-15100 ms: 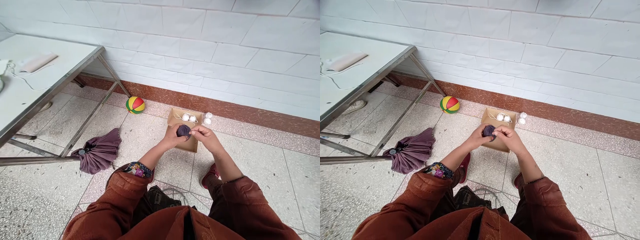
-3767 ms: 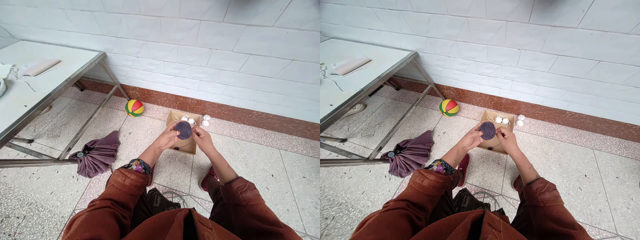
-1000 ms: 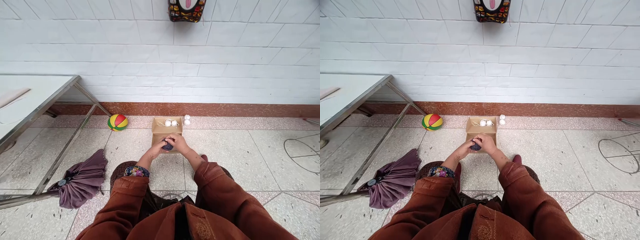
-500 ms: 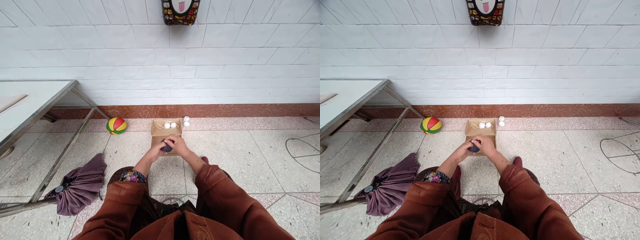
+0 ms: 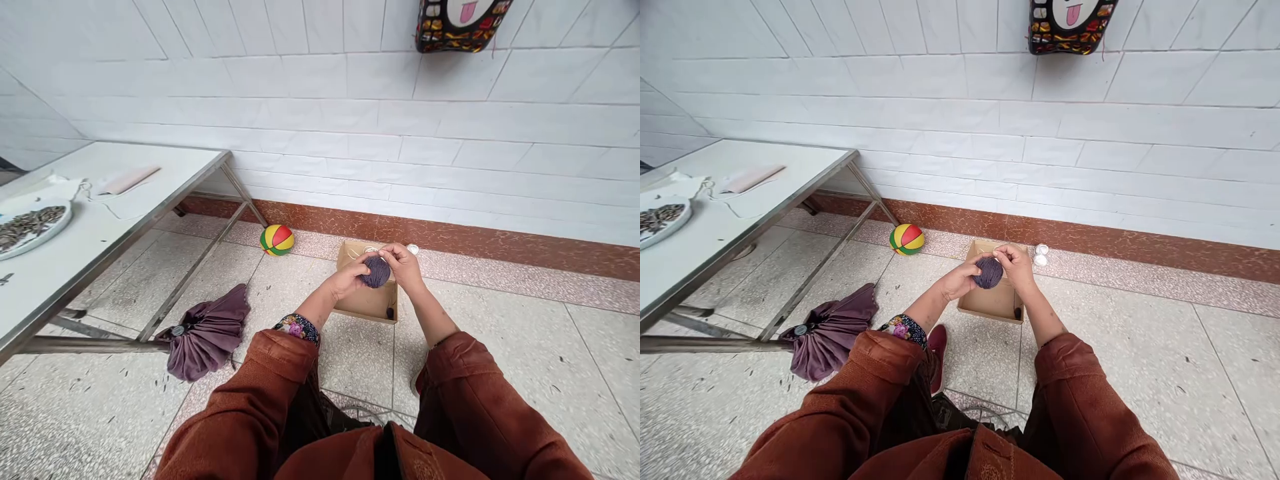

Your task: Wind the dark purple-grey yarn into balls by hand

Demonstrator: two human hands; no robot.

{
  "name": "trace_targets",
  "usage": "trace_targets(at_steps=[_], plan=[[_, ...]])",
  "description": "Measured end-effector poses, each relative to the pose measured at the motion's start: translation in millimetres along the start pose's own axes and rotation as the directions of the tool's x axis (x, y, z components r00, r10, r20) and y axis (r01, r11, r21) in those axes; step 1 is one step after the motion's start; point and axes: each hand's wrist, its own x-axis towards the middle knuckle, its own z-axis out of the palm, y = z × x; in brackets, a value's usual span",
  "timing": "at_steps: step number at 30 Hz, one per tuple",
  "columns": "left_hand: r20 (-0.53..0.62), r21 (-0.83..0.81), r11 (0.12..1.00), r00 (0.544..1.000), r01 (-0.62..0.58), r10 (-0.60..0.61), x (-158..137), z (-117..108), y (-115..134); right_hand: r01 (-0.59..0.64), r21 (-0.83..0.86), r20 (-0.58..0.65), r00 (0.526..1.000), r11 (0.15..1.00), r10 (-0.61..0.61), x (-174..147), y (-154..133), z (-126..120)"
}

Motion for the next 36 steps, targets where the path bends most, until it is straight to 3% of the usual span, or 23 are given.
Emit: trace_targets(at_steps=[3, 8, 12, 16, 20, 22, 24, 27, 30, 33, 36], plan=[[0.016, -0.126, 0.991, 0.999, -0.048, 0.051, -8, -4, 8, -0.024, 0.017, -0.009, 1.0, 1.0, 0.024, 0, -1, 11], [0.032, -0.205, 0.97, 0.989, -0.134, 0.143, -15, -6, 20, -0.007, -0.016, 0.076, 0.997, 1.0, 0.009, -6, -4, 21], [-0.051, -0.2, 0.953, 0.974, -0.226, 0.22, -12, -9, 26, 0.024, -0.116, 0.102, 0.995, 0.993, -0.012, -11, -3, 19], [-0.205, -0.111, 0.949, 0.941, -0.296, 0.269, -5, -18, 27, 0.124, -0.197, 0.219, 0.972, 0.972, -0.079, -16, -9, 15], [-0.301, 0.041, 0.951, 0.904, -0.307, 0.304, 1, -26, 22, 0.271, -0.165, 0.434, 0.883, 0.948, -0.177, -21, -23, 15], [-0.326, 0.114, 0.952, 0.895, -0.283, 0.305, 3, -27, 19, 0.311, -0.148, 0.47, 0.857, 0.939, -0.211, -22, -32, 14], [-0.335, 0.194, 0.946, 0.888, -0.261, 0.314, 3, -26, 17, 0.308, -0.13, 0.45, 0.865, 0.943, -0.221, -22, -40, 11], [-0.305, 0.287, 0.929, 0.896, -0.236, 0.322, 2, -22, 17, 0.236, -0.087, 0.367, 0.911, 0.968, -0.189, -19, -49, 1], [-0.23, 0.314, 0.931, 0.936, -0.189, 0.267, -2, -16, 19, 0.181, -0.061, 0.263, 0.952, 0.982, -0.159, -16, -50, -8], [-0.068, 0.288, 0.945, 0.981, -0.155, 0.181, -6, -9, 19, 0.143, -0.045, 0.158, 0.978, 0.989, -0.135, -12, -46, -11], [0.099, 0.201, 0.963, 0.982, -0.18, 0.163, -8, -2, 18, 0.071, -0.033, 0.074, 0.995, 0.997, -0.068, -9, -37, -11]])
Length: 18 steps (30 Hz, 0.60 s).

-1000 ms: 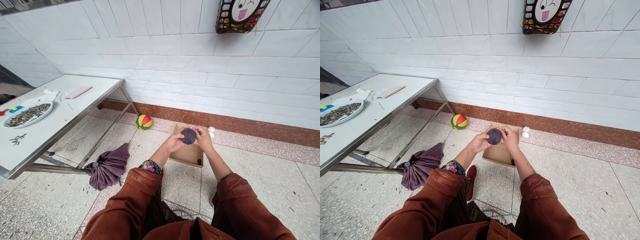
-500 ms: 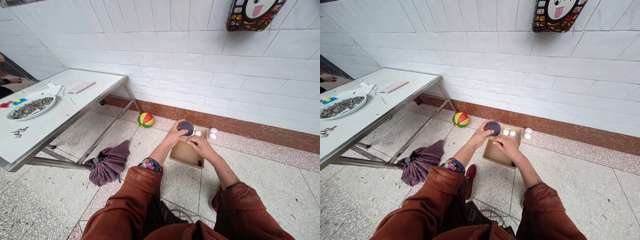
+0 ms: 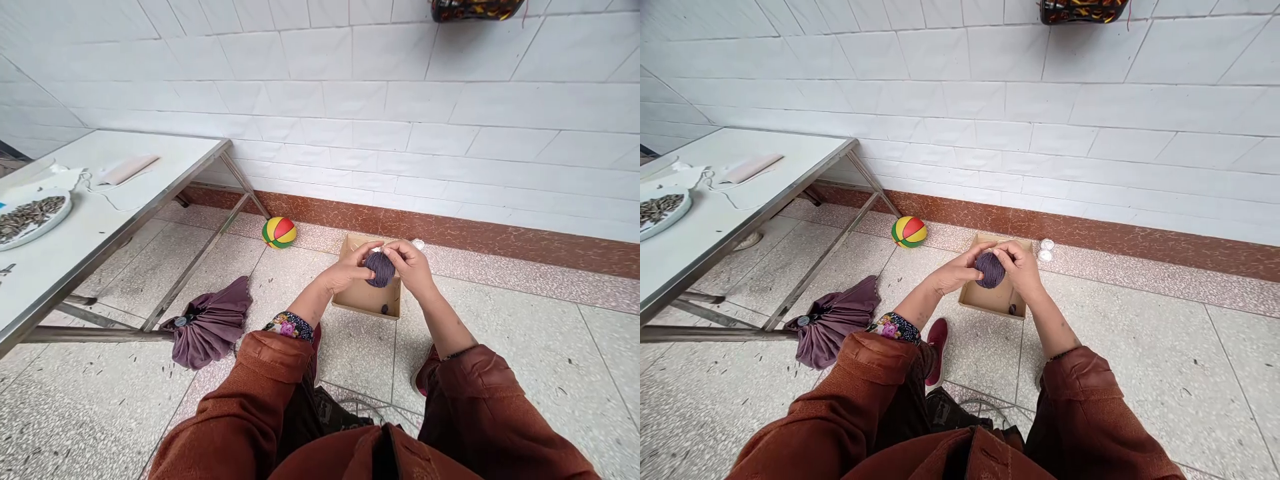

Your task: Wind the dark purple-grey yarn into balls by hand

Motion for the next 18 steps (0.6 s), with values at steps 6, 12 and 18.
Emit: trace_targets(at_steps=[6, 12, 18], plan=[[0.005, -0.258, 0.966, 1.0, -0.009, 0.01, -1, 5, 7, -0.156, -0.065, 0.019, 0.987, 0.986, 0.158, -1, 22, 2], [-0.25, -0.274, 0.953, 0.966, -0.127, 0.057, 8, -1, 4, 0.018, -0.187, 0.174, 0.985, 0.982, 0.016, -9, 13, 8], [-0.438, 0.0, 0.997, 0.896, -0.075, 0.068, 12, -6, -3, 0.111, -0.048, 0.302, 0.949, 0.993, -0.092, -9, -10, 5]])
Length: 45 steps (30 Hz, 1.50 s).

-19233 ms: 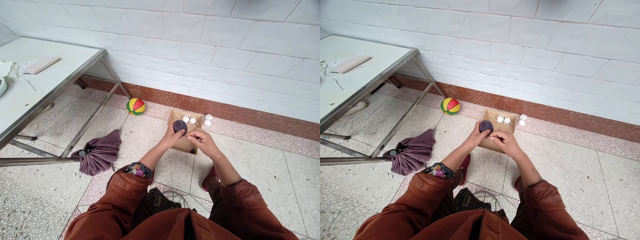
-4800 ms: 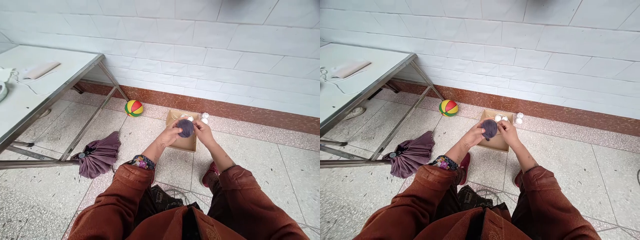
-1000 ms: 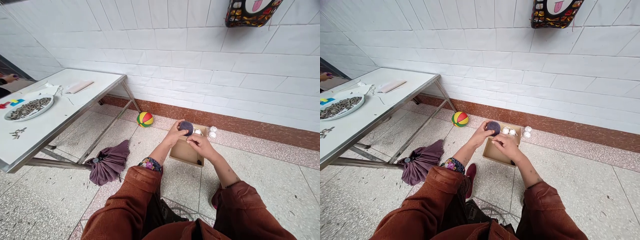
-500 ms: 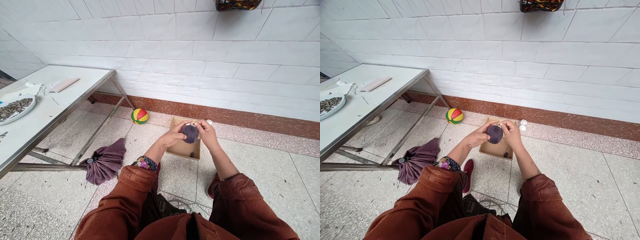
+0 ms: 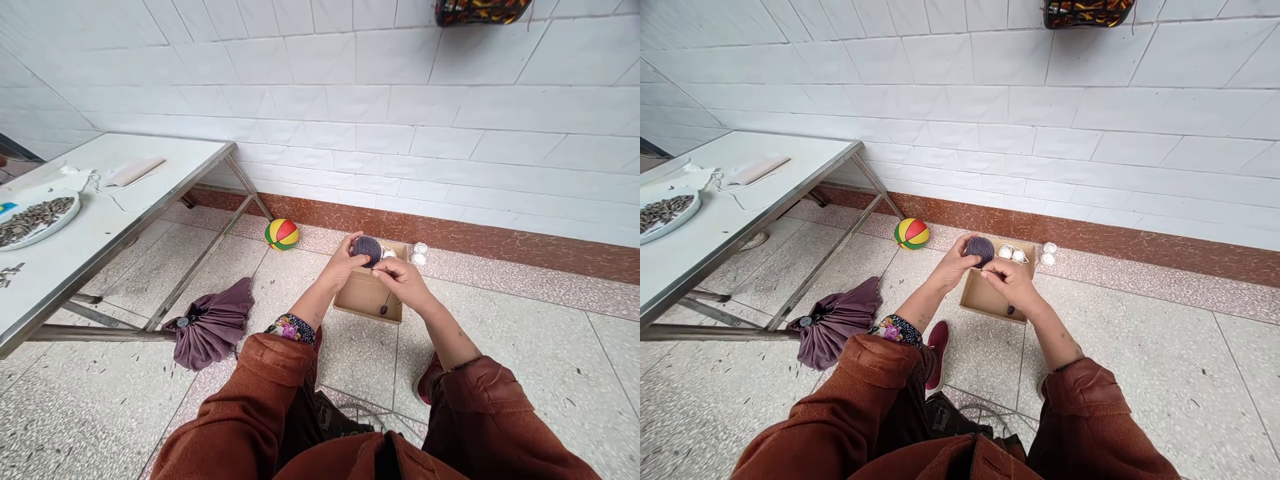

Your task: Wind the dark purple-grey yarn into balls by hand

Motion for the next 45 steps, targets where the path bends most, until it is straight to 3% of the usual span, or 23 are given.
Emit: trace_targets(at_steps=[3, 6, 9, 12, 15, 18, 21, 23, 26, 30, 33, 37, 41, 45], plan=[[0.082, 0.151, 0.989, 0.997, -0.005, -0.007, -4, 1, 0, -0.017, 0.021, -0.091, 0.996, 1.0, 0.019, 1, -3, -4], [0.263, 0.193, 0.981, 0.963, 0.015, -0.067, -9, 1, 0, -0.026, 0.011, -0.198, 0.98, 1.0, 0.027, 2, 0, -6], [0.442, 0.124, 0.991, 0.891, 0.052, -0.102, -14, 1, 0, -0.074, 0.013, -0.298, 0.952, 0.997, 0.074, 4, 9, -7], [0.523, -0.015, 0.998, 0.851, 0.067, -0.049, -18, 2, 2, -0.18, 0.072, -0.344, 0.919, 0.981, 0.193, 4, 23, -5], [0.474, -0.162, 0.984, 0.88, 0.077, 0.009, -17, 2, 4, -0.263, 0.056, -0.272, 0.924, 0.963, 0.268, 3, 35, 0], [0.325, -0.234, 0.971, 0.945, 0.047, 0.033, -7, 1, -1, -0.266, -0.043, -0.171, 0.952, 0.963, 0.255, 0, 36, 4], [0.146, -0.18, 0.984, 0.989, -0.011, 0.037, 7, -2, -10, -0.176, -0.042, -0.057, 0.983, 0.984, 0.173, -2, 25, 5], [0.085, -0.079, 0.996, 0.995, -0.043, 0.05, 14, -5, -14, -0.122, 0.011, 0.009, 0.992, 0.992, 0.122, -2, 16, 3], [0.109, 0.122, 0.988, 0.991, -0.091, 0.077, 17, -8, -17, -0.102, 0.093, 0.037, 0.994, 0.99, 0.099, 1, 7, -1], [0.24, 0.295, 0.95, 0.97, -0.101, 0.028, 12, -10, -21, -0.097, 0.138, -0.084, 0.99, 0.986, 0.109, 6, 8, -4], [0.376, 0.279, 0.958, 0.925, -0.062, -0.049, 8, -11, -26, -0.11, 0.103, -0.203, 0.971, 0.989, 0.129, 9, 15, -4], [0.509, 0.095, 0.995, 0.86, -0.011, -0.039, 3, -9, -24, -0.214, 0.127, -0.305, 0.921, 0.969, 0.243, 11, 31, -3], [0.459, -0.085, 0.994, 0.888, 0.062, -0.016, 1, -6, -14, -0.341, 0.17, -0.301, 0.876, 0.925, 0.378, 11, 45, 2], [0.273, -0.168, 0.984, 0.962, 0.056, -0.008, 7, -4, -10, -0.371, 0.057, -0.229, 0.899, 0.927, 0.374, 7, 45, 9]])
